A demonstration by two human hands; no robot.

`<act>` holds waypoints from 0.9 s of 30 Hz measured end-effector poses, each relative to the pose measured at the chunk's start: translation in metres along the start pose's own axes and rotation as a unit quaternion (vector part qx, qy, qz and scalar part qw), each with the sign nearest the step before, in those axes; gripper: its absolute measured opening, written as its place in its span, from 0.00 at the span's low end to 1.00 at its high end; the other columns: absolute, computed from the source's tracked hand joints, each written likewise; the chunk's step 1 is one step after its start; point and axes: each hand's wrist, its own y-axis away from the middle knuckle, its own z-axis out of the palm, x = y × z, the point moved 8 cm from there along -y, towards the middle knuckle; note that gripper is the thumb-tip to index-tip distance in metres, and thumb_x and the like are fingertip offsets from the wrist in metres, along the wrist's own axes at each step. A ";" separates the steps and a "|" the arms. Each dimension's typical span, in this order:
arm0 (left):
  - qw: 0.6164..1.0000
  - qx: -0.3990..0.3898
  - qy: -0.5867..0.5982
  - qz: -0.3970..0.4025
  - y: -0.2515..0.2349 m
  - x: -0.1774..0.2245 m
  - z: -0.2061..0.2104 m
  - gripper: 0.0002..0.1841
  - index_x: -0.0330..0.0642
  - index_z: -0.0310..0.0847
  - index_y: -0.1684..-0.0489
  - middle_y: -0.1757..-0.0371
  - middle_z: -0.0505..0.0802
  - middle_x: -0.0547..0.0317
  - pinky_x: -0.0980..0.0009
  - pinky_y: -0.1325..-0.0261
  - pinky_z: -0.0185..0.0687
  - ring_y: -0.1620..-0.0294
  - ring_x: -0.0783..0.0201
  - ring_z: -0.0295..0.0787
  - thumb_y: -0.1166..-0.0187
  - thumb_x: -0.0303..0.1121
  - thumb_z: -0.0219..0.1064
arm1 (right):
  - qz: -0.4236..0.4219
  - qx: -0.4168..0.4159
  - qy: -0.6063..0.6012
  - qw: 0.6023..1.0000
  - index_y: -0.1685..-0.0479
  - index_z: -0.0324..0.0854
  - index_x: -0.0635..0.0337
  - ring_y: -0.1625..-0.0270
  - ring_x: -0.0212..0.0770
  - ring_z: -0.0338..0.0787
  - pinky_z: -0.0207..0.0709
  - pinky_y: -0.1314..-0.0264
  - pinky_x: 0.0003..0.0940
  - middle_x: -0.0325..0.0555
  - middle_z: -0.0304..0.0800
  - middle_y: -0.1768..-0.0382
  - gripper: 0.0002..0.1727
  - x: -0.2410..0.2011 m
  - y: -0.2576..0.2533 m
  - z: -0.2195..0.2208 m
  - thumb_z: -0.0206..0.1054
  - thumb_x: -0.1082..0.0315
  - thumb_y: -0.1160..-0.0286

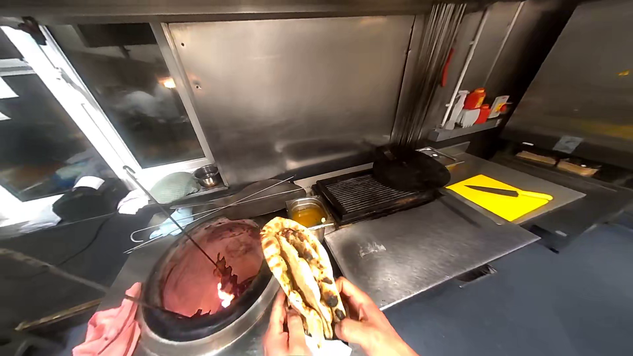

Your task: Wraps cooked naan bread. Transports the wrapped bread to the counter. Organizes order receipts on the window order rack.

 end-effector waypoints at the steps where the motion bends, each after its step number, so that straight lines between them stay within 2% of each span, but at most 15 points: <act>1: 1.000 -0.002 -0.013 0.014 0.001 0.000 0.001 0.25 0.18 0.74 0.28 0.56 0.95 0.45 0.71 0.47 0.88 0.59 0.73 0.92 0.27 0.18 0.54 | 0.003 -0.050 -0.024 0.998 0.43 0.76 0.58 0.40 0.40 0.89 0.87 0.42 0.42 0.46 0.86 0.36 0.27 -0.001 0.000 0.001 0.72 0.75 0.50; 3: 0.997 -0.010 -0.045 0.064 0.003 0.003 0.002 0.23 0.17 0.76 0.32 0.56 0.95 0.42 0.70 0.45 0.89 0.57 0.70 0.94 0.27 0.19 0.54 | -0.017 -0.084 -0.058 0.995 0.27 0.63 0.60 0.35 0.45 0.88 0.85 0.35 0.47 0.49 0.84 0.34 0.41 -0.016 -0.002 -0.002 0.78 0.67 0.47; 4: 0.993 -0.015 -0.069 0.091 0.004 0.005 0.004 0.23 0.17 0.77 0.32 0.54 0.95 0.40 0.67 0.44 0.90 0.56 0.66 0.95 0.26 0.19 0.54 | -0.028 -0.061 -0.042 0.997 0.19 0.57 0.60 0.36 0.47 0.89 0.86 0.34 0.48 0.51 0.86 0.34 0.50 -0.030 -0.005 -0.006 0.83 0.60 0.46; 6: 0.979 -0.018 -0.137 0.149 0.008 0.017 0.009 0.22 0.20 0.83 0.36 0.58 0.95 0.37 0.59 0.50 0.91 0.60 0.56 0.95 0.28 0.19 0.56 | -0.015 0.049 0.097 0.994 0.10 0.51 0.52 0.42 0.41 0.95 0.92 0.41 0.43 0.43 0.93 0.41 0.67 -0.058 -0.012 -0.020 0.89 0.45 0.59; 7: 0.969 -0.020 -0.172 0.179 0.011 0.024 0.013 0.22 0.23 0.86 0.39 0.63 0.94 0.39 0.59 0.56 0.90 0.66 0.55 0.93 0.30 0.20 0.57 | 0.004 0.097 0.190 0.977 0.08 0.50 0.46 0.45 0.36 0.95 0.93 0.44 0.40 0.37 0.94 0.44 0.72 -0.066 -0.014 -0.025 0.90 0.39 0.66; 8: 0.960 -0.022 -0.195 0.198 0.014 0.029 0.017 0.21 0.25 0.89 0.41 0.67 0.92 0.42 0.60 0.61 0.89 0.70 0.55 0.90 0.31 0.21 0.57 | 0.021 0.133 0.279 0.951 0.07 0.52 0.41 0.48 0.33 0.95 0.92 0.46 0.40 0.34 0.94 0.47 0.73 -0.070 -0.016 -0.029 0.89 0.34 0.69; 9: 0.956 -0.028 -0.212 0.202 0.016 0.032 0.022 0.21 0.27 0.90 0.42 0.69 0.92 0.44 0.60 0.63 0.88 0.72 0.55 0.89 0.31 0.22 0.58 | 0.034 0.157 0.350 0.923 0.07 0.54 0.38 0.49 0.34 0.94 0.90 0.47 0.42 0.35 0.94 0.47 0.70 -0.070 -0.017 -0.031 0.87 0.34 0.65; 10: 0.954 -0.036 -0.225 0.195 0.017 0.033 0.024 0.21 0.28 0.90 0.42 0.69 0.92 0.44 0.59 0.64 0.89 0.72 0.54 0.90 0.31 0.22 0.58 | 0.040 0.175 0.388 0.904 0.09 0.58 0.36 0.50 0.35 0.95 0.90 0.49 0.44 0.36 0.95 0.48 0.63 -0.065 -0.017 -0.033 0.84 0.40 0.59; 13: 0.954 -0.051 -0.251 0.157 0.018 0.026 0.026 0.22 0.31 0.90 0.39 0.69 0.93 0.45 0.56 0.65 0.89 0.73 0.53 0.90 0.31 0.22 0.59 | 0.010 0.241 0.365 0.899 0.16 0.71 0.41 0.59 0.32 0.96 0.91 0.56 0.40 0.34 0.97 0.56 0.48 -0.055 -0.007 -0.044 0.81 0.57 0.51; 15: 0.952 -0.051 -0.268 0.139 0.019 0.022 0.023 0.23 0.31 0.89 0.37 0.71 0.92 0.45 0.54 0.67 0.88 0.75 0.52 0.89 0.32 0.22 0.60 | -0.027 0.290 0.313 0.904 0.20 0.74 0.44 0.62 0.30 0.96 0.93 0.60 0.36 0.33 0.97 0.59 0.45 -0.062 0.002 -0.053 0.80 0.62 0.52; 18: 0.952 -0.049 -0.271 0.136 0.017 0.023 0.023 0.25 0.32 0.87 0.33 0.74 0.91 0.50 0.56 0.70 0.85 0.79 0.56 0.85 0.33 0.23 0.60 | -0.098 0.337 0.265 0.898 0.21 0.73 0.48 0.61 0.30 0.97 0.93 0.60 0.32 0.35 0.97 0.57 0.46 -0.089 0.012 -0.059 0.81 0.62 0.54; 20: 0.953 -0.065 -0.268 0.123 0.016 0.028 0.028 0.30 0.30 0.80 0.26 0.72 0.93 0.48 0.53 0.67 0.86 0.77 0.54 0.87 0.34 0.23 0.61 | -0.132 0.308 0.268 0.903 0.21 0.73 0.49 0.58 0.30 0.97 0.94 0.58 0.31 0.35 0.97 0.56 0.46 -0.095 0.013 -0.052 0.82 0.61 0.53; 22: 0.953 -0.085 -0.278 0.088 0.012 0.029 0.032 0.33 0.29 0.75 0.20 0.70 0.94 0.47 0.50 0.63 0.88 0.75 0.52 0.89 0.34 0.24 0.61 | -0.185 0.223 0.305 0.907 0.22 0.75 0.56 0.55 0.29 0.96 0.94 0.53 0.30 0.37 0.97 0.52 0.44 -0.093 0.012 -0.034 0.83 0.62 0.50; 24: 0.955 -0.111 -0.271 0.042 0.009 0.026 0.031 0.35 0.29 0.71 0.17 0.66 0.95 0.46 0.51 0.58 0.87 0.70 0.52 0.91 0.33 0.25 0.61 | -0.243 0.161 0.362 0.885 0.25 0.79 0.60 0.49 0.28 0.95 0.93 0.48 0.29 0.41 0.97 0.47 0.40 -0.090 0.013 -0.019 0.83 0.63 0.48; 27: 0.956 -0.133 -0.260 0.030 0.011 0.019 0.030 0.37 0.30 0.65 0.14 0.63 0.94 0.46 0.55 0.58 0.87 0.71 0.55 0.88 0.32 0.24 0.61 | -0.216 0.186 0.407 0.868 0.26 0.81 0.55 0.53 0.27 0.96 0.93 0.52 0.29 0.37 0.97 0.51 0.38 -0.084 0.008 -0.027 0.80 0.59 0.46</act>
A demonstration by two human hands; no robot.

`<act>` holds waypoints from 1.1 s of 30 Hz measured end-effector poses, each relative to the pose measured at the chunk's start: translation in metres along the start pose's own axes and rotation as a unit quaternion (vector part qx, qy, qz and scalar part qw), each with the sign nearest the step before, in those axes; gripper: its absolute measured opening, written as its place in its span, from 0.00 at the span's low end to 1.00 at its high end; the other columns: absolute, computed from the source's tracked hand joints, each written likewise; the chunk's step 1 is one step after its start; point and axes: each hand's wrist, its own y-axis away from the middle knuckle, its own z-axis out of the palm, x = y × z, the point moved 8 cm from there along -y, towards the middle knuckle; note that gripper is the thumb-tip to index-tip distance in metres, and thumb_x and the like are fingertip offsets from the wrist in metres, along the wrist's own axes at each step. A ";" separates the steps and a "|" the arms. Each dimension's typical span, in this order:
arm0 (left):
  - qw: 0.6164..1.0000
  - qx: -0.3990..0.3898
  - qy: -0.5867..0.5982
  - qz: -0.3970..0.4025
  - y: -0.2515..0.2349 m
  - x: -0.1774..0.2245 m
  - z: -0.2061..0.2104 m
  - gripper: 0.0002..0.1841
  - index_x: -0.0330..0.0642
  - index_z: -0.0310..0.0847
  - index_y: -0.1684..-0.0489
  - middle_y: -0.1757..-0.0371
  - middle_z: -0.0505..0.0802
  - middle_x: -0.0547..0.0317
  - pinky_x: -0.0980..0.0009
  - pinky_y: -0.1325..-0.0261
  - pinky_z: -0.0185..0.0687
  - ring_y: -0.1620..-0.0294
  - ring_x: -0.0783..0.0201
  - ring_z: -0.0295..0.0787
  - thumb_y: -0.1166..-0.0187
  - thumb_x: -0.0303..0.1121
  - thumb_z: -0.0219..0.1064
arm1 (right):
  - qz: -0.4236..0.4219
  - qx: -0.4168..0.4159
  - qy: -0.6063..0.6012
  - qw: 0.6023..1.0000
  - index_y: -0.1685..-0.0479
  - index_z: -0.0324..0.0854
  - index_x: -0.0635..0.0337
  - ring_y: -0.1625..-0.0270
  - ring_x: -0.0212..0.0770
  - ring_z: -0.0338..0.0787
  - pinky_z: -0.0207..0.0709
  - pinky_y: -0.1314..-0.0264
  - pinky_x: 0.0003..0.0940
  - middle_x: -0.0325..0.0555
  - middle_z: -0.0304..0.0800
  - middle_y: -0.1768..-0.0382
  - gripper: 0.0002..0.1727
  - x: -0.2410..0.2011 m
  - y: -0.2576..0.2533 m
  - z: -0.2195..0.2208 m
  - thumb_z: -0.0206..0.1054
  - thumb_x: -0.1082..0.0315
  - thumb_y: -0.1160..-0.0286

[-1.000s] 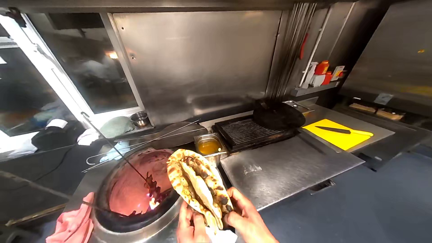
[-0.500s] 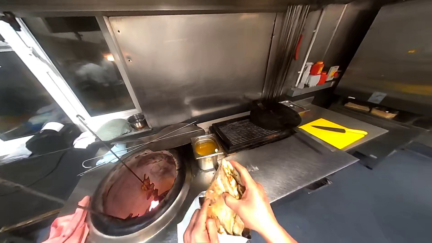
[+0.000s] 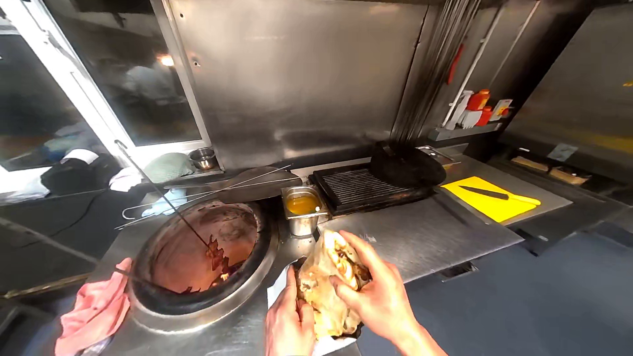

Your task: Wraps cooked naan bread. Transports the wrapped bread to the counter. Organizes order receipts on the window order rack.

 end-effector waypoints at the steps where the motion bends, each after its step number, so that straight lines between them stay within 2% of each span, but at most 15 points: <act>1: 1.000 -0.014 0.004 0.000 0.001 -0.001 0.002 0.37 0.31 0.64 0.13 0.64 0.94 0.46 0.55 0.58 0.86 0.72 0.56 0.87 0.31 0.24 0.61 | 0.039 0.009 0.011 0.999 0.26 0.82 0.51 0.55 0.27 0.96 0.93 0.54 0.32 0.36 0.98 0.53 0.38 0.008 -0.003 -0.001 0.80 0.58 0.47; 4: 0.998 -0.056 -0.004 -0.011 0.006 -0.001 0.010 0.40 0.35 0.65 0.12 0.60 0.94 0.47 0.54 0.57 0.86 0.70 0.55 0.88 0.36 0.26 0.65 | 0.154 0.035 0.015 0.987 0.25 0.80 0.42 0.62 0.28 0.95 0.92 0.59 0.34 0.33 0.97 0.60 0.38 0.029 -0.013 -0.005 0.80 0.57 0.48; 7: 0.995 -0.086 -0.023 -0.045 0.005 -0.002 0.010 0.46 0.40 0.63 0.10 0.53 0.95 0.49 0.52 0.51 0.87 0.62 0.54 0.90 0.41 0.29 0.71 | 0.196 0.039 0.004 0.980 0.25 0.80 0.39 0.64 0.29 0.95 0.91 0.61 0.35 0.33 0.97 0.63 0.39 0.031 -0.019 -0.003 0.81 0.59 0.49; 10: 0.993 -0.081 -0.022 -0.081 0.001 -0.006 0.004 0.50 0.44 0.60 0.08 0.52 0.94 0.51 0.53 0.50 0.86 0.59 0.54 0.90 0.45 0.30 0.73 | 0.191 0.050 -0.006 0.980 0.25 0.80 0.39 0.64 0.29 0.95 0.91 0.61 0.35 0.32 0.97 0.62 0.40 0.022 -0.018 0.004 0.81 0.60 0.50; 11: 0.993 -0.069 -0.019 -0.091 -0.001 -0.008 0.001 0.51 0.43 0.60 0.08 0.53 0.93 0.51 0.53 0.51 0.85 0.61 0.55 0.89 0.46 0.31 0.73 | 0.184 0.050 -0.007 0.982 0.24 0.79 0.39 0.63 0.29 0.95 0.92 0.60 0.35 0.32 0.97 0.61 0.41 0.017 -0.016 0.008 0.81 0.60 0.50; 13: 0.992 -0.055 -0.018 -0.112 -0.007 -0.013 -0.003 0.52 0.42 0.57 0.07 0.51 0.93 0.52 0.54 0.47 0.84 0.58 0.55 0.88 0.46 0.32 0.73 | 0.164 0.039 0.008 0.986 0.23 0.78 0.40 0.59 0.29 0.95 0.92 0.57 0.36 0.33 0.97 0.57 0.42 0.002 -0.011 0.017 0.82 0.59 0.50; 15: 0.991 -0.052 -0.022 -0.121 -0.009 -0.016 -0.003 0.54 0.40 0.55 0.07 0.44 0.91 0.51 0.53 0.41 0.83 0.50 0.54 0.88 0.47 0.33 0.75 | 0.139 0.026 0.036 0.989 0.24 0.79 0.41 0.59 0.32 0.96 0.92 0.57 0.39 0.35 0.97 0.57 0.41 -0.014 -0.008 0.025 0.82 0.58 0.50; 17: 0.988 -0.072 -0.034 -0.130 -0.007 -0.016 -0.002 0.58 0.41 0.51 0.06 0.32 0.88 0.49 0.50 0.33 0.82 0.38 0.51 0.88 0.49 0.34 0.78 | 0.126 0.028 0.061 0.990 0.26 0.82 0.39 0.63 0.33 0.95 0.90 0.62 0.40 0.34 0.97 0.62 0.39 -0.022 -0.012 0.026 0.81 0.58 0.50; 18: 0.987 -0.082 -0.044 -0.134 -0.006 -0.016 -0.002 0.59 0.43 0.51 0.05 0.30 0.85 0.48 0.49 0.33 0.83 0.35 0.51 0.87 0.50 0.35 0.80 | 0.133 0.025 0.065 0.989 0.26 0.81 0.38 0.65 0.34 0.94 0.89 0.63 0.42 0.34 0.96 0.63 0.38 -0.023 -0.017 0.026 0.81 0.59 0.49; 22: 0.984 -0.076 -0.052 -0.152 -0.005 -0.020 -0.002 0.61 0.47 0.53 0.05 0.29 0.81 0.47 0.52 0.37 0.86 0.36 0.50 0.86 0.55 0.37 0.81 | 0.185 0.002 0.059 0.981 0.22 0.77 0.34 0.67 0.36 0.92 0.87 0.64 0.45 0.34 0.95 0.64 0.41 -0.020 -0.031 0.028 0.83 0.59 0.46; 24: 0.983 -0.077 -0.056 -0.156 -0.007 -0.020 -0.004 0.62 0.46 0.50 0.05 0.25 0.78 0.45 0.54 0.35 0.86 0.34 0.50 0.85 0.55 0.37 0.82 | 0.178 0.004 0.059 0.982 0.23 0.78 0.32 0.68 0.34 0.92 0.87 0.65 0.43 0.34 0.95 0.65 0.41 -0.024 -0.033 0.032 0.83 0.59 0.47; 27: 0.984 -0.068 -0.048 -0.157 -0.007 -0.019 -0.009 0.62 0.47 0.51 0.05 0.27 0.78 0.46 0.55 0.36 0.86 0.35 0.52 0.84 0.55 0.35 0.82 | 0.157 0.019 0.054 0.986 0.24 0.79 0.33 0.68 0.34 0.92 0.87 0.67 0.42 0.33 0.95 0.65 0.41 -0.031 -0.035 0.033 0.83 0.60 0.48; 29: 0.987 -0.046 -0.022 -0.149 -0.008 -0.023 -0.012 0.60 0.45 0.53 0.06 0.27 0.78 0.45 0.55 0.37 0.86 0.36 0.53 0.85 0.54 0.33 0.81 | 0.155 0.020 0.049 0.987 0.23 0.77 0.35 0.68 0.34 0.92 0.87 0.66 0.43 0.34 0.95 0.65 0.42 -0.033 -0.033 0.037 0.83 0.59 0.48; 31: 0.988 -0.029 0.007 -0.149 -0.011 -0.030 -0.014 0.60 0.44 0.52 0.06 0.25 0.76 0.45 0.54 0.35 0.85 0.34 0.52 0.84 0.55 0.31 0.79 | 0.144 0.008 0.057 0.988 0.21 0.76 0.36 0.66 0.36 0.93 0.88 0.63 0.44 0.36 0.94 0.64 0.43 -0.037 -0.026 0.045 0.83 0.59 0.48; 33: 0.988 -0.019 0.031 -0.147 -0.012 -0.035 -0.015 0.61 0.43 0.52 0.06 0.25 0.76 0.44 0.52 0.34 0.84 0.32 0.50 0.82 0.57 0.30 0.80 | 0.130 0.000 0.068 0.989 0.21 0.76 0.39 0.61 0.37 0.95 0.90 0.59 0.44 0.38 0.96 0.59 0.43 -0.040 -0.019 0.053 0.82 0.58 0.48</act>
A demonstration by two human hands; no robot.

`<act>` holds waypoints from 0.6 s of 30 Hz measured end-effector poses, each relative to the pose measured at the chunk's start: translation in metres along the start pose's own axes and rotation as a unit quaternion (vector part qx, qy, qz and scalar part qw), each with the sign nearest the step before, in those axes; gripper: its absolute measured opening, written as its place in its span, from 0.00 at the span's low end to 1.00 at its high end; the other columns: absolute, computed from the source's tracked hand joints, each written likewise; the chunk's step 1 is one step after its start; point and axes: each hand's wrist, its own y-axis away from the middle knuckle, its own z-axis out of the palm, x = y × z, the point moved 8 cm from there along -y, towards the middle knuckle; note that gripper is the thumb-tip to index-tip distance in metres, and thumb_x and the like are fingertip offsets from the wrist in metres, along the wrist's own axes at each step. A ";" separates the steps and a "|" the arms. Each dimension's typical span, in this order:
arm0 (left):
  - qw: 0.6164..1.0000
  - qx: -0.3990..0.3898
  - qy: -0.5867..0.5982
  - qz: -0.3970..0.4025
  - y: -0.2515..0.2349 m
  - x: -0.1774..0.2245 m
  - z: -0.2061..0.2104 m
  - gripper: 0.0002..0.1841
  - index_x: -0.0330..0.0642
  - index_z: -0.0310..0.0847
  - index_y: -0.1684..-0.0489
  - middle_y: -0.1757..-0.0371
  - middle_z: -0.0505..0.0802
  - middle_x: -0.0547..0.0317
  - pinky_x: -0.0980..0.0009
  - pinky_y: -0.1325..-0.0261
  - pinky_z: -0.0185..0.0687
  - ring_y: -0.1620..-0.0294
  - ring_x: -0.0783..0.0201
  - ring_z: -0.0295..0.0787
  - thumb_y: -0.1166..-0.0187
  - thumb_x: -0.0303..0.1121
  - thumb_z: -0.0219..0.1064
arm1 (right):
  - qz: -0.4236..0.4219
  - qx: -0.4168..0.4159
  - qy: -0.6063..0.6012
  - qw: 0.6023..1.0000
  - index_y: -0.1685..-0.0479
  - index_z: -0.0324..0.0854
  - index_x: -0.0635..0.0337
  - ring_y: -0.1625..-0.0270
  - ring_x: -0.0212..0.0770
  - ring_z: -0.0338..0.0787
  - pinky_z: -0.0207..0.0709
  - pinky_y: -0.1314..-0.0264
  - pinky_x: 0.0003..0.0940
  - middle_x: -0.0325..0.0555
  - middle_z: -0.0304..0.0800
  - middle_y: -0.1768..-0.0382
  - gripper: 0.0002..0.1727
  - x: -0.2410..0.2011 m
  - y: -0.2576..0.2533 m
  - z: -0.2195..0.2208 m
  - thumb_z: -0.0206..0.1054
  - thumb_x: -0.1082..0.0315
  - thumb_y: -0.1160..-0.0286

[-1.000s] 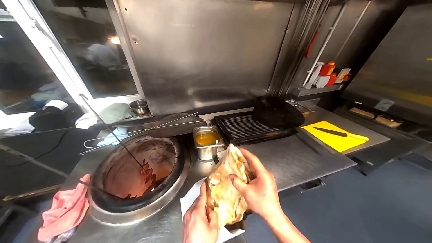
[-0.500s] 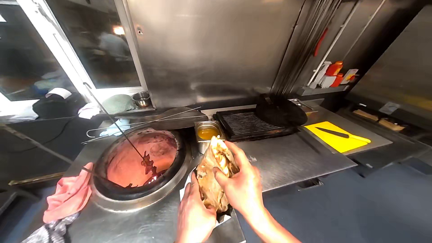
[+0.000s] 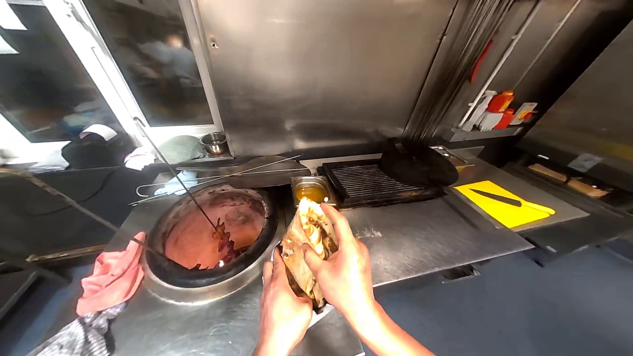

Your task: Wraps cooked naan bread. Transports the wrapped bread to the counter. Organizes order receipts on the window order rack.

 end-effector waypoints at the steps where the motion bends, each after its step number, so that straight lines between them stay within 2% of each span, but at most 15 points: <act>1: 1.000 0.006 0.013 0.002 0.000 -0.002 -0.001 0.61 0.43 0.53 0.06 0.26 0.77 0.44 0.52 0.35 0.85 0.33 0.50 0.82 0.57 0.29 0.80 | -0.005 -0.002 0.003 1.000 0.21 0.76 0.41 0.59 0.38 0.96 0.90 0.57 0.45 0.39 0.96 0.56 0.43 0.000 0.002 0.002 0.82 0.58 0.48; 4: 0.999 0.019 0.048 0.003 0.001 -0.003 -0.008 0.58 0.44 0.55 0.07 0.29 0.77 0.45 0.54 0.38 0.84 0.37 0.52 0.81 0.56 0.27 0.76 | -0.027 0.005 0.021 0.999 0.21 0.77 0.41 0.60 0.38 0.96 0.90 0.58 0.44 0.39 0.97 0.57 0.41 0.000 -0.001 -0.001 0.80 0.57 0.46; 7: 0.997 0.000 0.070 0.009 0.003 0.004 -0.013 0.55 0.43 0.55 0.07 0.26 0.77 0.42 0.53 0.35 0.81 0.35 0.49 0.80 0.51 0.26 0.75 | -0.073 0.016 0.059 0.995 0.22 0.79 0.43 0.67 0.42 0.94 0.88 0.65 0.47 0.42 0.96 0.64 0.39 -0.004 -0.015 -0.012 0.79 0.59 0.45; 8: 0.997 -0.007 0.074 0.011 0.003 0.008 -0.011 0.55 0.43 0.55 0.07 0.25 0.77 0.41 0.54 0.33 0.81 0.33 0.49 0.80 0.51 0.26 0.74 | -0.078 0.008 0.066 0.995 0.21 0.78 0.43 0.67 0.42 0.94 0.88 0.64 0.48 0.42 0.96 0.64 0.40 -0.005 -0.020 -0.012 0.79 0.58 0.45; 11: 0.996 0.000 0.085 0.022 0.003 0.014 0.001 0.55 0.42 0.57 0.08 0.26 0.78 0.44 0.56 0.32 0.83 0.31 0.53 0.82 0.52 0.28 0.76 | -0.044 -0.053 0.069 0.995 0.16 0.71 0.37 0.59 0.43 0.95 0.89 0.56 0.50 0.41 0.96 0.57 0.45 -0.010 -0.020 -0.001 0.81 0.57 0.44; 14: 0.995 0.021 0.095 0.029 0.001 0.009 0.009 0.55 0.41 0.61 0.11 0.29 0.79 0.46 0.57 0.33 0.84 0.33 0.54 0.83 0.54 0.34 0.79 | -0.084 -0.041 0.084 0.992 0.17 0.74 0.42 0.56 0.46 0.96 0.89 0.54 0.51 0.45 0.96 0.52 0.46 -0.019 -0.005 0.012 0.81 0.61 0.48; 16: 0.993 0.023 0.118 0.016 0.001 0.003 0.006 0.57 0.39 0.55 0.08 0.25 0.76 0.42 0.56 0.29 0.81 0.30 0.52 0.80 0.51 0.32 0.79 | -0.101 -0.048 0.090 0.990 0.16 0.73 0.45 0.53 0.47 0.96 0.90 0.52 0.51 0.47 0.95 0.47 0.46 -0.015 -0.002 0.019 0.80 0.61 0.48; 18: 0.991 0.024 0.134 -0.002 0.001 -0.002 0.003 0.56 0.41 0.51 0.06 0.24 0.75 0.43 0.60 0.29 0.80 0.30 0.54 0.80 0.47 0.30 0.76 | -0.085 -0.084 0.099 0.988 0.14 0.70 0.46 0.51 0.48 0.96 0.90 0.49 0.51 0.50 0.93 0.43 0.47 -0.003 -0.002 0.028 0.80 0.63 0.46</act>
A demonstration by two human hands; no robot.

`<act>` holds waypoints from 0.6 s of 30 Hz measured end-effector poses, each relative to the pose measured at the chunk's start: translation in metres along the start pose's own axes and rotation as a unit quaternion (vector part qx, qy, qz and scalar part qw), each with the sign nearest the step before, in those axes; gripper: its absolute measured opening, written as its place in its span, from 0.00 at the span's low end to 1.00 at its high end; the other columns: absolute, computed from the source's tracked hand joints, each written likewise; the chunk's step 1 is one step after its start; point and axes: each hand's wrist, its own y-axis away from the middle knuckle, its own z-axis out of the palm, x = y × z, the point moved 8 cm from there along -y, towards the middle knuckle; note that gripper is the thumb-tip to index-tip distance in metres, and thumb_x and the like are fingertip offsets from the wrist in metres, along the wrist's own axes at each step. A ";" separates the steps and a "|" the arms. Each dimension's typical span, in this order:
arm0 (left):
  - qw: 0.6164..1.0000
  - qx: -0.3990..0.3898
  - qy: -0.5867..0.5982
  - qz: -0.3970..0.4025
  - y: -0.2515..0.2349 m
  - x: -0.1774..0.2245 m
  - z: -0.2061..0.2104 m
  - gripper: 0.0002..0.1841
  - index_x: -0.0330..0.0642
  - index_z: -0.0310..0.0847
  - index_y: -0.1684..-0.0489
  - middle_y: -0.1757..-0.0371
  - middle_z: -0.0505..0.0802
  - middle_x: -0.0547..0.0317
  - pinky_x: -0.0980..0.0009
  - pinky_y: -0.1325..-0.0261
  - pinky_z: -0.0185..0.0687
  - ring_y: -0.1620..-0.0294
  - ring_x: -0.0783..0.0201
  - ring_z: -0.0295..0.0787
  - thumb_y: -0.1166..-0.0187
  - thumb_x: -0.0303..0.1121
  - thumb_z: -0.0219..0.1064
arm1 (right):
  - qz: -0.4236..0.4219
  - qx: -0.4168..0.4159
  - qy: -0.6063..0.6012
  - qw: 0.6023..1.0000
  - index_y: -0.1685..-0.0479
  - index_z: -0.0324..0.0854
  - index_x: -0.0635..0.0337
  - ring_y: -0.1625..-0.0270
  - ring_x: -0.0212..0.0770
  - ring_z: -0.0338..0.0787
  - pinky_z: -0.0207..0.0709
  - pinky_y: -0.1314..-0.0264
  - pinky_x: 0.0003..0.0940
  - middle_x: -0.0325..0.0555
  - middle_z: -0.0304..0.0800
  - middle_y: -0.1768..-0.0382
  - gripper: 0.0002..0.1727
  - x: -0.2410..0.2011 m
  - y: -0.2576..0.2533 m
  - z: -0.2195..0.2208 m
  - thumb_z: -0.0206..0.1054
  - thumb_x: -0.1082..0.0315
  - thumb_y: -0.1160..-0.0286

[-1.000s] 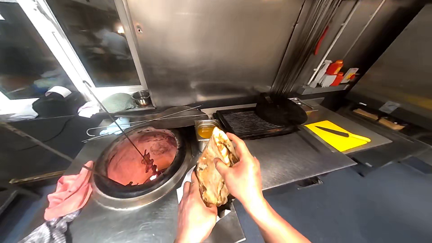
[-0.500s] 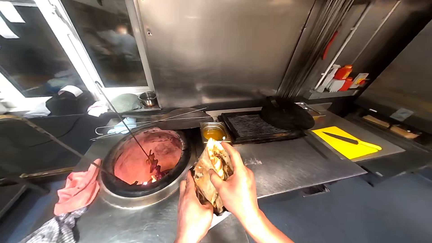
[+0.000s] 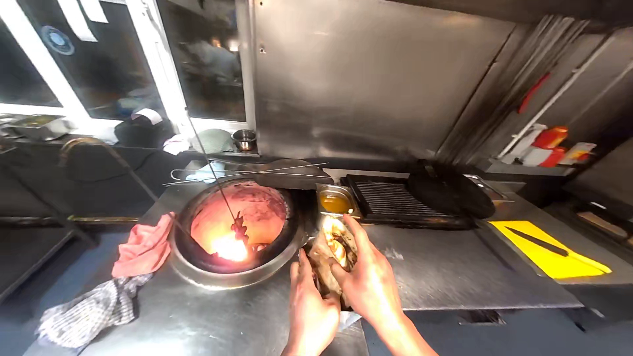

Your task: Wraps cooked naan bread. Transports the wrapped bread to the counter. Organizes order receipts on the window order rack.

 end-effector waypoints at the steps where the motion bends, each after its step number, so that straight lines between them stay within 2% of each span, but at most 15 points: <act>1: 1.000 -0.005 0.001 -0.007 0.000 -0.001 0.000 0.55 0.41 0.50 0.06 0.23 0.75 0.43 0.61 0.29 0.80 0.30 0.55 0.79 0.45 0.29 0.75 | 0.014 -0.024 0.001 1.000 0.13 0.68 0.46 0.50 0.49 0.95 0.89 0.48 0.51 0.51 0.92 0.41 0.48 0.005 0.000 0.007 0.80 0.63 0.45; 4: 1.000 -0.011 0.004 -0.018 -0.001 -0.004 0.003 0.55 0.40 0.50 0.06 0.24 0.76 0.43 0.59 0.28 0.80 0.29 0.54 0.79 0.46 0.31 0.75 | 0.063 -0.134 0.011 0.989 0.11 0.65 0.42 0.42 0.48 0.93 0.86 0.39 0.51 0.48 0.88 0.35 0.48 0.013 0.001 0.024 0.79 0.58 0.41; 7: 1.000 0.008 0.017 -0.018 0.000 -0.007 -0.001 0.54 0.40 0.54 0.07 0.23 0.76 0.43 0.59 0.26 0.79 0.27 0.54 0.78 0.46 0.32 0.76 | 0.065 -0.207 0.009 0.976 0.19 0.73 0.39 0.41 0.41 0.92 0.85 0.38 0.49 0.39 0.90 0.37 0.45 0.015 0.004 0.026 0.80 0.48 0.47; 9: 0.999 0.029 0.029 -0.008 0.003 -0.009 -0.007 0.53 0.40 0.57 0.08 0.25 0.78 0.44 0.59 0.29 0.80 0.30 0.55 0.80 0.47 0.30 0.75 | 0.021 -0.173 -0.048 0.984 0.27 0.80 0.41 0.46 0.34 0.94 0.89 0.44 0.42 0.33 0.94 0.44 0.39 0.022 0.010 0.016 0.79 0.42 0.46; 10: 0.999 0.040 0.033 -0.003 0.006 -0.010 -0.010 0.53 0.41 0.58 0.08 0.27 0.78 0.44 0.59 0.31 0.81 0.32 0.55 0.80 0.48 0.28 0.75 | -0.015 -0.125 -0.100 0.987 0.34 0.85 0.44 0.46 0.30 0.95 0.92 0.44 0.37 0.32 0.95 0.45 0.34 0.028 0.014 0.009 0.78 0.40 0.42; 11: 0.998 0.047 0.037 -0.002 0.009 -0.010 -0.014 0.53 0.41 0.59 0.09 0.27 0.79 0.45 0.59 0.32 0.82 0.32 0.55 0.81 0.51 0.25 0.73 | -0.045 -0.066 -0.153 0.985 0.41 0.89 0.50 0.43 0.33 0.94 0.93 0.42 0.36 0.38 0.94 0.43 0.27 0.035 0.019 0.000 0.76 0.43 0.34; 12: 0.998 0.051 0.040 -0.001 0.013 -0.011 -0.016 0.53 0.40 0.59 0.09 0.27 0.78 0.44 0.60 0.35 0.84 0.33 0.55 0.81 0.52 0.23 0.73 | -0.053 -0.018 -0.172 0.983 0.44 0.91 0.53 0.36 0.39 0.91 0.90 0.37 0.40 0.45 0.91 0.38 0.24 0.045 0.026 -0.007 0.72 0.45 0.27; 13: 0.998 0.054 0.041 0.003 0.016 -0.013 -0.018 0.53 0.39 0.59 0.09 0.27 0.78 0.43 0.60 0.37 0.85 0.34 0.55 0.82 0.52 0.21 0.72 | -0.022 0.000 -0.166 0.986 0.43 0.90 0.55 0.32 0.44 0.88 0.86 0.34 0.44 0.51 0.88 0.33 0.24 0.058 0.033 -0.008 0.68 0.47 0.24; 14: 0.998 0.054 0.038 0.007 0.018 -0.015 -0.019 0.53 0.38 0.58 0.09 0.27 0.78 0.42 0.59 0.38 0.85 0.34 0.54 0.82 0.52 0.21 0.72 | 0.044 -0.036 -0.155 0.986 0.34 0.87 0.56 0.32 0.45 0.86 0.84 0.35 0.46 0.52 0.85 0.32 0.27 0.073 0.041 -0.001 0.66 0.47 0.24; 15: 0.998 0.052 0.033 0.008 0.019 -0.018 -0.019 0.53 0.38 0.58 0.09 0.27 0.78 0.42 0.59 0.39 0.86 0.34 0.54 0.82 0.52 0.21 0.71 | 0.126 -0.122 -0.161 0.971 0.25 0.80 0.52 0.36 0.42 0.88 0.86 0.38 0.46 0.48 0.86 0.33 0.30 0.088 0.050 0.015 0.66 0.50 0.25; 16: 0.998 0.049 0.027 0.007 0.021 -0.021 -0.018 0.53 0.38 0.58 0.09 0.27 0.79 0.42 0.59 0.40 0.86 0.35 0.54 0.83 0.52 0.21 0.71 | 0.189 -0.209 -0.189 0.941 0.24 0.78 0.49 0.45 0.40 0.92 0.89 0.45 0.46 0.43 0.91 0.40 0.28 0.099 0.060 0.034 0.66 0.55 0.24; 17: 0.999 0.045 0.019 0.005 0.022 -0.023 -0.017 0.53 0.39 0.59 0.09 0.29 0.79 0.43 0.60 0.41 0.86 0.37 0.55 0.83 0.52 0.22 0.71 | 0.222 -0.262 -0.206 0.916 0.32 0.83 0.49 0.56 0.40 0.95 0.91 0.55 0.45 0.42 0.94 0.52 0.21 0.105 0.067 0.050 0.66 0.60 0.24; 18: 0.999 0.040 0.010 0.004 0.023 -0.023 -0.016 0.53 0.39 0.59 0.09 0.31 0.80 0.44 0.60 0.43 0.86 0.39 0.55 0.84 0.53 0.22 0.71 | 0.223 -0.289 -0.185 0.912 0.45 0.88 0.50 0.65 0.38 0.92 0.87 0.62 0.45 0.40 0.93 0.64 0.15 0.106 0.069 0.059 0.64 0.64 0.28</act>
